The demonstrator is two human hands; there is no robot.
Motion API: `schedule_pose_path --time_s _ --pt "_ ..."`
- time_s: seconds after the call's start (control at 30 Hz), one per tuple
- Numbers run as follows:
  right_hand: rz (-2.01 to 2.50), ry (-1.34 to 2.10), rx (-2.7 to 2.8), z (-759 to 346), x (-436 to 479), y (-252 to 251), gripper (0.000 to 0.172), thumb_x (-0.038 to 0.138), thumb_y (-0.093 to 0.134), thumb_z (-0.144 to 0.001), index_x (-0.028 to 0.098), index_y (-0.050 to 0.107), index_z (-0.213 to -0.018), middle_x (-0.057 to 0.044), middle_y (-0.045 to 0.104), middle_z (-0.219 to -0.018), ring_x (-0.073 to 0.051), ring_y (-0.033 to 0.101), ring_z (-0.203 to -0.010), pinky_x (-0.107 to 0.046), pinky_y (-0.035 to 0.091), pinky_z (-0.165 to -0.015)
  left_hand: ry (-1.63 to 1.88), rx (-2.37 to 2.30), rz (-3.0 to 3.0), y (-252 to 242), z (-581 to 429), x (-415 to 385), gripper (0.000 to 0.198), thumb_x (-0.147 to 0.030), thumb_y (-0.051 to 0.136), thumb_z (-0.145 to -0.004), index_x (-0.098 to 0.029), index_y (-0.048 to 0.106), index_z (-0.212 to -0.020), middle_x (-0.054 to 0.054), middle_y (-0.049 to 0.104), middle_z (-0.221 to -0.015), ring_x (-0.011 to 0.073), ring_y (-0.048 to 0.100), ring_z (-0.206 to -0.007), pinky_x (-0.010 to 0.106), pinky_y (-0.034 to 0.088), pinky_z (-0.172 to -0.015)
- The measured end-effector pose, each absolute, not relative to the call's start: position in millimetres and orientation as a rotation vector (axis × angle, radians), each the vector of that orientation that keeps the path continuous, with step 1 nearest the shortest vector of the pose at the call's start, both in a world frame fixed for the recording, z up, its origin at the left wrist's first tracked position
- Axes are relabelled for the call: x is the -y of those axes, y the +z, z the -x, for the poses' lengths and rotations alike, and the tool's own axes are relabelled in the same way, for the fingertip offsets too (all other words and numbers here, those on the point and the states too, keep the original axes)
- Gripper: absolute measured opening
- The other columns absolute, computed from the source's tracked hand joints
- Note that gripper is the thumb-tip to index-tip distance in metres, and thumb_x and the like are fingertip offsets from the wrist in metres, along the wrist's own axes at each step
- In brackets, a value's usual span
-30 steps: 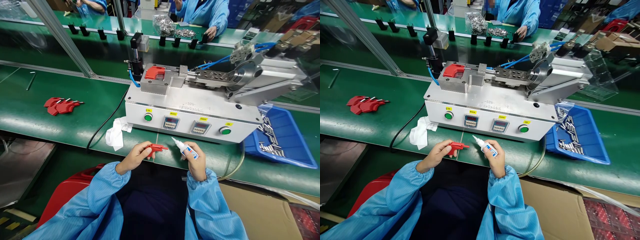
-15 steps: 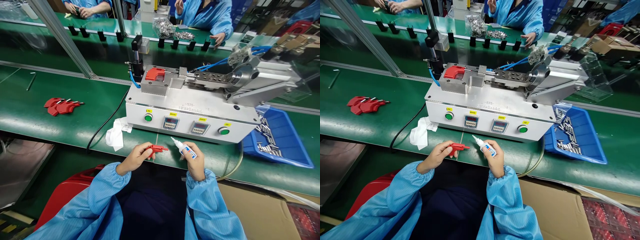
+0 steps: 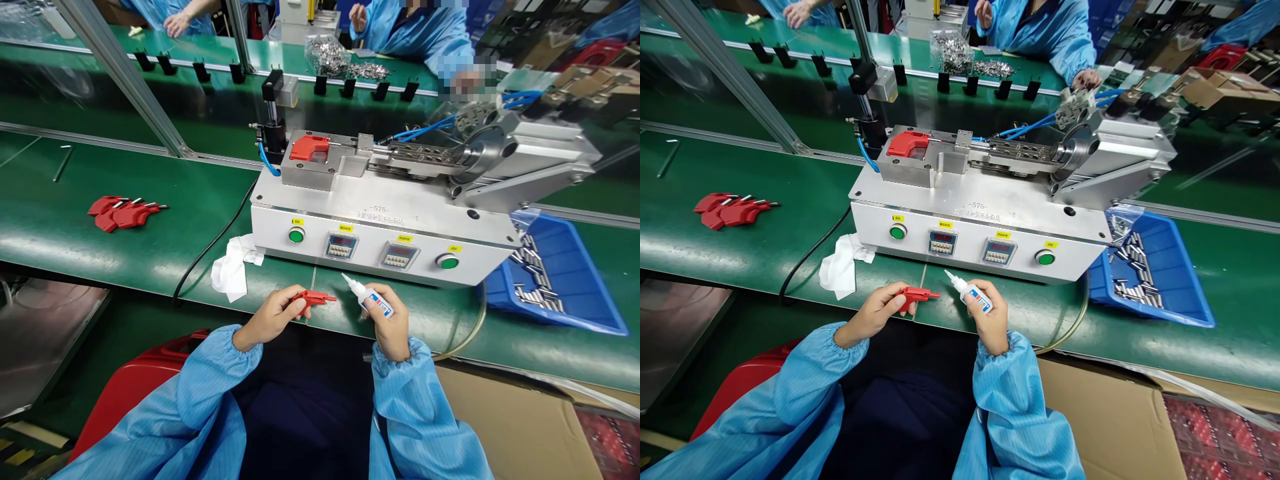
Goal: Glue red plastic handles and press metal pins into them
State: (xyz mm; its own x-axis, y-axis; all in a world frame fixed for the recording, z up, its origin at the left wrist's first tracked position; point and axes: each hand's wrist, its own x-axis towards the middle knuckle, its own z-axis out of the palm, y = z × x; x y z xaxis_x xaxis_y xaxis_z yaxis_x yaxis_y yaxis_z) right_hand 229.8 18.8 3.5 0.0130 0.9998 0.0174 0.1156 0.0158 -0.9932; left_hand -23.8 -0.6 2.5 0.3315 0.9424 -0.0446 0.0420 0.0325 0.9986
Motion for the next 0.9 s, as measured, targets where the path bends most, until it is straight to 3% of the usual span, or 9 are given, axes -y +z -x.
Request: schedule_pose_path --time_s 0.4,0.6,0.9 --pt "1.283 1.132 1.278 -229.5 -18.7 3.4 0.039 0.060 0.075 -0.087 0.022 0.070 -0.096 0.003 0.059 -0.064 -0.014 0.052 -0.053 -0.027 0.046 -0.055 0.949 -0.956 -1.282 -3.3 26.2 0.9 0.048 -0.060 0.059 -0.103 -0.015 0.074 -0.107 0.006 0.074 -0.084 0.0158 0.062 -0.073 0.027 0.051 -0.070" --pt "1.284 1.119 1.356 -231.4 -19.4 5.0 0.039 0.061 0.073 -0.089 0.023 0.070 -0.096 0.001 0.063 -0.067 -0.017 0.057 -0.061 -0.030 0.048 -0.061 1.016 -0.923 -1.215 -8.5 28.4 0.9 0.048 -0.057 0.077 -0.092 -0.017 0.072 -0.117 0.010 0.076 -0.102 0.0213 0.069 -0.094 0.032 0.056 -0.086" --pt "1.262 1.174 1.514 -233.2 -17.1 12.3 0.037 0.059 0.077 -0.086 0.023 0.073 -0.092 -0.002 0.069 -0.080 -0.016 0.055 -0.062 -0.029 0.046 -0.059 1.105 -0.947 -1.322 -12.6 26.8 0.9 0.042 -0.049 0.085 -0.086 -0.020 0.071 -0.112 0.006 0.068 -0.105 0.0213 0.064 -0.097 0.034 0.053 -0.092"
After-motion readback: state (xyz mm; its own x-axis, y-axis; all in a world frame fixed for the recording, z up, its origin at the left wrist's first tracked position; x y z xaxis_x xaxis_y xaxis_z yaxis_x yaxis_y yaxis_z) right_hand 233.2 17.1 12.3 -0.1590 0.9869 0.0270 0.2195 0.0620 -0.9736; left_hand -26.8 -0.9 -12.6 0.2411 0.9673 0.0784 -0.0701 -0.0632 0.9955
